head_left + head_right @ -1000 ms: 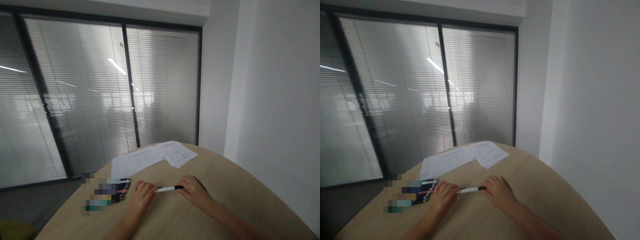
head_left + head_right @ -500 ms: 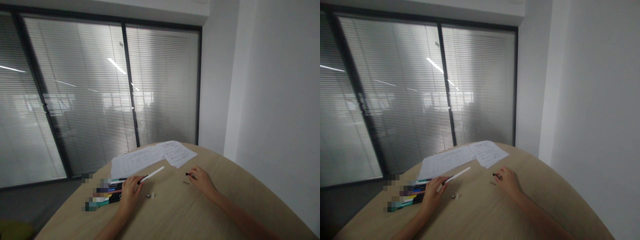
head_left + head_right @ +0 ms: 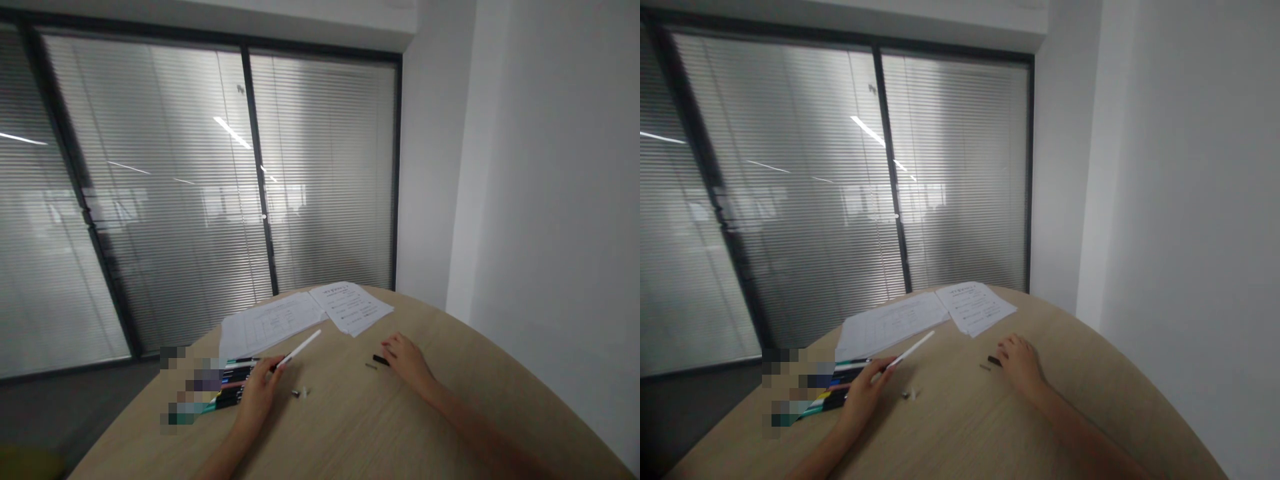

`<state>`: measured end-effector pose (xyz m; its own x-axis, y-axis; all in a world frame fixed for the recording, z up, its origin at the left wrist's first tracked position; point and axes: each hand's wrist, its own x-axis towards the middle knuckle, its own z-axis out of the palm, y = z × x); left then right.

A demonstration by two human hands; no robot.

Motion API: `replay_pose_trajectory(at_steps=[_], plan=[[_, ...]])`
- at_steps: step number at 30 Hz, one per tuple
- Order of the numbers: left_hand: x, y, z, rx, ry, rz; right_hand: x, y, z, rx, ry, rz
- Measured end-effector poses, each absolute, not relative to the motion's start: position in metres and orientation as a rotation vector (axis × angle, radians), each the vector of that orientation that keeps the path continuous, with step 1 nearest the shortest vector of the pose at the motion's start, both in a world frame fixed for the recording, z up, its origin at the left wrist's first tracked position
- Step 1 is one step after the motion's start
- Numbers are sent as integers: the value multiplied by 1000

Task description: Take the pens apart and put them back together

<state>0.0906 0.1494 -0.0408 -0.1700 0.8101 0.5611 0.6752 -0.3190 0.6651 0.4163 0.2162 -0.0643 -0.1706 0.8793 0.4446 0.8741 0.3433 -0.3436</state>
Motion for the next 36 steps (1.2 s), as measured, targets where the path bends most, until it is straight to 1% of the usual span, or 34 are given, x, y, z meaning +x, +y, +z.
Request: replay_pose_trajectory(at_steps=[5,10,19,23,27,29,36], plan=[[90,150,-39,1802,1760,1496,432,218,-51,-1590,-1979,-55],[89,149,-39,1687,1779,1500,429,216,-42,-1573,-2026,-38],[88,149,-37,1597,1777,1476,390,180,-17,-1270,-2318,96],[89,149,-36,1596,1766,1479,363,159,-24,-1078,-2402,375],[89,148,-35,1601,1743,1474,331,150,-38,-1034,-2339,666],[90,147,-35,1602,1732,1469,317,150,-39,-1038,-2312,687],[89,146,-35,1615,1703,1469,274,163,-43,-1052,-2250,599]])
